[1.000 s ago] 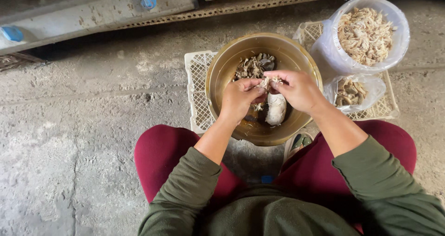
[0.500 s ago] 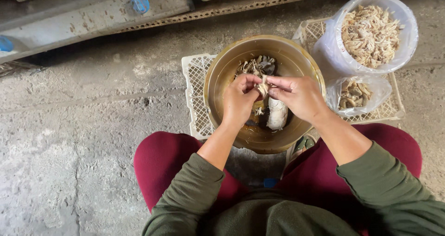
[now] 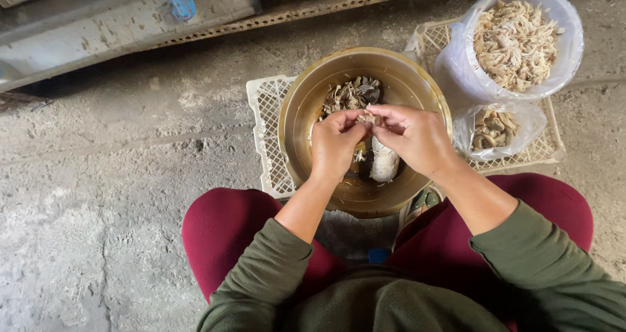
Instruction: The person sits on the floor and uses both hands to shred cooked chicken meat from bones. The shredded meat is placed into a nearby container, while the bones and scraps remain in the central bowl.
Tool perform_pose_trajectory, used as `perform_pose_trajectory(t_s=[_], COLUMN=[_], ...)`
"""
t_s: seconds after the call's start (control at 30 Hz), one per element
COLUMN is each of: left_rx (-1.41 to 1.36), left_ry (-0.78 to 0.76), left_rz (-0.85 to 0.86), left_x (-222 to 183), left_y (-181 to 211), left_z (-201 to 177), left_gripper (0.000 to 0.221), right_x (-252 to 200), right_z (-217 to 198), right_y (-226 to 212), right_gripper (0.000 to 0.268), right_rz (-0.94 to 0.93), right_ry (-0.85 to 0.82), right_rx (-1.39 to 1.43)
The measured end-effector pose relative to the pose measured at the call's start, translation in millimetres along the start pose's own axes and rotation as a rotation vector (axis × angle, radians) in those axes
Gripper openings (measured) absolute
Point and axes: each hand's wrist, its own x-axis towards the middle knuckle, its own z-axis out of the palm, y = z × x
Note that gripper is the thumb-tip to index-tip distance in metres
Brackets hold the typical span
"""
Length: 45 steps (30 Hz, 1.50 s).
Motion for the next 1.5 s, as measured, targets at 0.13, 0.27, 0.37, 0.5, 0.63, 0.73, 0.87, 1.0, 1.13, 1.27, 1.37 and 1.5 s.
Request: perform_pose_trajectory(t_s=[0.13, 0.27, 0.37, 0.5, 0.63, 0.73, 0.87, 1.0, 1.13, 1.27, 1.37, 1.5], left_rx=[0.255, 0.332, 0.077, -0.215, -0.168, -0.146, -0.074, -0.054, -0.114, 0.046, 0.232, 0.467], left_ry=[0.055, 0.073, 0.028, -0.025, -0.062, -0.049, -0.045, -0.039, -0.041, -0.006, -0.002, -0.031], left_rz=[0.031, 0.064, 0.010, -0.111, -0.144, -0.038, -0.028, -0.046, 0.037, 0.025, 0.047, 0.189], left_x=[-2.6, -4.9, -0.4, 4.7, 4.1, 2.9, -1.0, -2.7, 3.4, 5.0, 0.0, -9.5], left_y=[-0.2, -2.2, -5.4, -7.0, -7.4, -6.4, -2.7, -2.0, -1.4, 5.7, 12.2, 21.5], left_z=[0.3, 2.3, 2.4, -4.1, -6.4, -1.9, -0.9, 2.0, -0.6, -6.0, 3.3, 8.5], left_gripper=[0.019, 0.015, 0.013, 0.016, 0.018, 0.015, 0.011, 0.010, 0.010, 0.010, 0.013, 0.022], right_x=[-6.1, -2.0, 11.0, 22.2, 17.2, 5.7, -2.7, 1.4, 12.3, 15.0, 14.5, 13.5], right_z=[5.4, 7.2, 2.2, -9.9, -8.7, -6.3, -4.6, -3.9, -6.4, -7.4, 0.8, 6.3], right_y=[-5.6, 4.7, 20.6, 36.2, 30.6, 16.2, 0.0, 3.4, 22.3, 38.7, 45.2, 48.1], right_gripper=[0.033, 0.024, 0.018, 0.018, 0.027, 0.032, 0.041, 0.033, 0.026, 0.032, 0.032, 0.015], right_rz=[-0.056, -0.036, 0.123, 0.268, 0.213, 0.142, 0.106, 0.210, 0.239, 0.326, 0.432, 0.489], right_ry=[0.068, 0.106, 0.068, 0.003, 0.013, -0.048, -0.064, -0.016, -0.028, -0.092, -0.179, -0.167], right_rx=[-0.036, -0.129, 0.117, 0.696, 0.436, 0.171, 0.176, 0.059, 0.638, 0.767, 0.922, 1.055])
